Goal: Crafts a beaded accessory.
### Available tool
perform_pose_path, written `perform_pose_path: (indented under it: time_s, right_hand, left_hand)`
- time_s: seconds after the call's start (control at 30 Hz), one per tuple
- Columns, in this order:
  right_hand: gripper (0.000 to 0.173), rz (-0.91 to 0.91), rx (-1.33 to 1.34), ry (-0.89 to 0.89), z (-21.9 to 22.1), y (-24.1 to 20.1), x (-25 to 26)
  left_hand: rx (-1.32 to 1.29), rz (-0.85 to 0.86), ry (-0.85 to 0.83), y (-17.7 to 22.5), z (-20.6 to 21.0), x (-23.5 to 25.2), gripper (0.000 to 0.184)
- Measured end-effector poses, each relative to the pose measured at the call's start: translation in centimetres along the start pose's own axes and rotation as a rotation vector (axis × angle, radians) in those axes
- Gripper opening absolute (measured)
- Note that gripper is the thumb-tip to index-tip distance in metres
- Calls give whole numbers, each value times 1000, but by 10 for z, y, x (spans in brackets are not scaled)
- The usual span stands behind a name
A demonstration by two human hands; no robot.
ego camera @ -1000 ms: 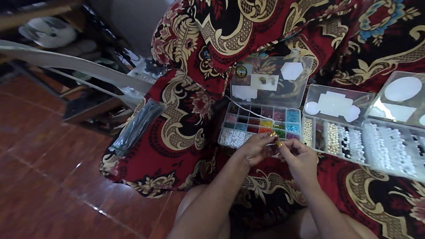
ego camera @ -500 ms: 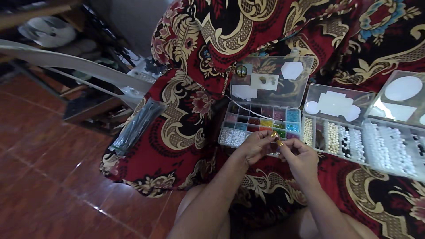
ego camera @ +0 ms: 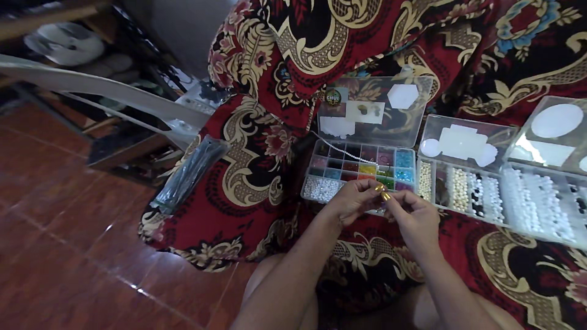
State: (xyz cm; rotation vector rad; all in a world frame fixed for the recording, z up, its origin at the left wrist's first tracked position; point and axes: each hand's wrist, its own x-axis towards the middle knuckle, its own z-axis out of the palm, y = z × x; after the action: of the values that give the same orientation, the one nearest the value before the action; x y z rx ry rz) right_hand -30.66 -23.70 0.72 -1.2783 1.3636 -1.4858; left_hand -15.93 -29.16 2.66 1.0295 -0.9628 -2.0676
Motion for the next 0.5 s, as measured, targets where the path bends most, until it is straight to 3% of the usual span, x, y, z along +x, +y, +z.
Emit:
perform_pose_path:
  time_s: [0.23,0.5]
  right_hand:
    - [10,13,16,-13,0,0,0]
    - [15,59,60,-55,1,-2,1]
  left_hand:
    - [23,67,45,1,1,-1,13]
    - [282,347,156,-2,6,0,4]
